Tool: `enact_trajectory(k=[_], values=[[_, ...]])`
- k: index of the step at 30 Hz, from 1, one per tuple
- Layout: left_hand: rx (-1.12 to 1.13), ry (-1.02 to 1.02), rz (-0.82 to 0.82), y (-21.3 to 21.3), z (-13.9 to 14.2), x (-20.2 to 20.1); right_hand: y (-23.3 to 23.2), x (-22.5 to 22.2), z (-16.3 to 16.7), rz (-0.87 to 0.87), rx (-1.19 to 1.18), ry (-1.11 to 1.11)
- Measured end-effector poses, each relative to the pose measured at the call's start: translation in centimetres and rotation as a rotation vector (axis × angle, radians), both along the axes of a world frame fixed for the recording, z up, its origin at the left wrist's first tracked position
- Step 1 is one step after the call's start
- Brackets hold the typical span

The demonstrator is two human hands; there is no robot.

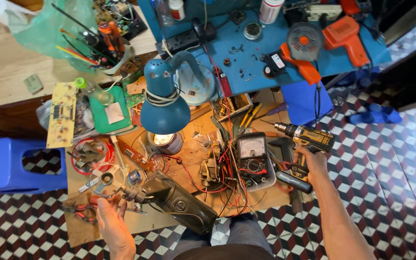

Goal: The person disassembles and reassembles a small electrical motor using a cordless drill and a heat gun. They remove the motor housing, use the heat gun on the motor shaft, and then reattach the housing and internal components.

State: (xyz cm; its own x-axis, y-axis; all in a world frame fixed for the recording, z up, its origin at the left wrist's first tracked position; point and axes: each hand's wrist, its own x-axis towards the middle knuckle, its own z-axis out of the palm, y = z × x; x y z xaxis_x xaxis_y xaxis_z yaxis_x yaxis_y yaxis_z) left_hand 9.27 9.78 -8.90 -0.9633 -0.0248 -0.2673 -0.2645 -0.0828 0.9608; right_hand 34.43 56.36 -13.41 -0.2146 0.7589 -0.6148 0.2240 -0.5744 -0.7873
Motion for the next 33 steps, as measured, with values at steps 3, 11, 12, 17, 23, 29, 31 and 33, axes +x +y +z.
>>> enact_trajectory(k=[3, 11, 12, 17, 23, 29, 31, 33], values=[[-0.013, -0.01, 0.017, 2.1, 1.1, -0.9, 3.5, -3.1, -1.0, 0.155, -0.102, 0.073], [0.148, -0.147, 0.207, 0.5, -2.3, -4.8, 3.1, -12.6, -4.3, 0.584, -0.213, -0.072], [0.168, -0.155, 0.178, 0.3, -2.0, -4.9, 2.5, -13.2, -4.4, 0.597, -0.216, -0.073], [0.05, -0.108, 0.156, -0.3, -1.3, -4.8, 1.4, -14.5, -4.1, 0.955, 0.098, -0.478], [-0.029, -0.028, 0.164, 0.3, -2.2, -3.0, -2.0, -14.1, -0.3, 0.77, 0.718, -0.306], [-0.184, 0.063, 0.215, 1.6, -2.4, -2.6, -21.0, -23.2, 5.3, 1.306, 0.649, 0.107], [-0.214, 0.044, 0.207, 0.9, -2.0, -3.1, -26.7, -27.8, 6.2, 1.366, 0.531, 0.216], [-0.243, 0.006, 0.156, 0.3, -1.6, -3.5, -29.6, -31.7, 7.0, 1.379, 0.337, 0.302]])
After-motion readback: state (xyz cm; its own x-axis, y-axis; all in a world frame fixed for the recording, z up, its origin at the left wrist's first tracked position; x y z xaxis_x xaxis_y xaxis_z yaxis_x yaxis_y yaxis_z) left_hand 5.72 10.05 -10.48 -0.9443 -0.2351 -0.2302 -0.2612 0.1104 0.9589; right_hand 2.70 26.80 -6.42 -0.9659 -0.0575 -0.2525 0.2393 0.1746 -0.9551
